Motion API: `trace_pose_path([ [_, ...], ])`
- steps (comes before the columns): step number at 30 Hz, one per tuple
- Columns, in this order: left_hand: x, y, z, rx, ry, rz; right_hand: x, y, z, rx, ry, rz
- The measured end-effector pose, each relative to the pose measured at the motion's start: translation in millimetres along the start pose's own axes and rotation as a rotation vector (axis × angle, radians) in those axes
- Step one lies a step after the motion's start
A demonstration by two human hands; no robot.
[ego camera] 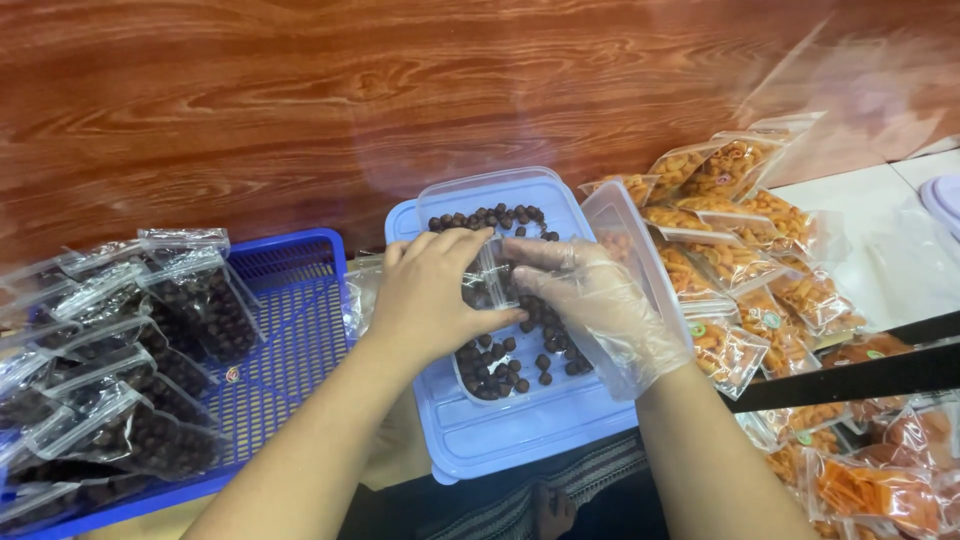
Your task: Manually packing chocolate balls from a large container into individual small plastic bags.
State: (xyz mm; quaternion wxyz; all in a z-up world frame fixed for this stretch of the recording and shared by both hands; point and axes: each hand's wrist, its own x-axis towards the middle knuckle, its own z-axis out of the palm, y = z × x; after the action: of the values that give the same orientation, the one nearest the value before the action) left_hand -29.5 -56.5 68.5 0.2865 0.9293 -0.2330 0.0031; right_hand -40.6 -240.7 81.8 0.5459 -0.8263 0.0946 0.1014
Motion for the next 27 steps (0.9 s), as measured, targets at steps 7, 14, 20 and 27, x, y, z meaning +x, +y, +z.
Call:
trace_pose_path([
  [7,3,2,5,-0.008,0.036,0.015,0,10,-3,0.200,-0.015,-0.024],
  [14,0,-4,10,-0.190,0.223,0.087,1,10,-12,0.123,0.018,-0.123],
  [20,6,-22,15,-0.362,0.531,0.040,10,16,-17,-0.361,0.057,-0.180],
  [27,4,-27,17,-0.203,0.335,0.018,32,53,5,-0.916,-0.069,-0.150],
])
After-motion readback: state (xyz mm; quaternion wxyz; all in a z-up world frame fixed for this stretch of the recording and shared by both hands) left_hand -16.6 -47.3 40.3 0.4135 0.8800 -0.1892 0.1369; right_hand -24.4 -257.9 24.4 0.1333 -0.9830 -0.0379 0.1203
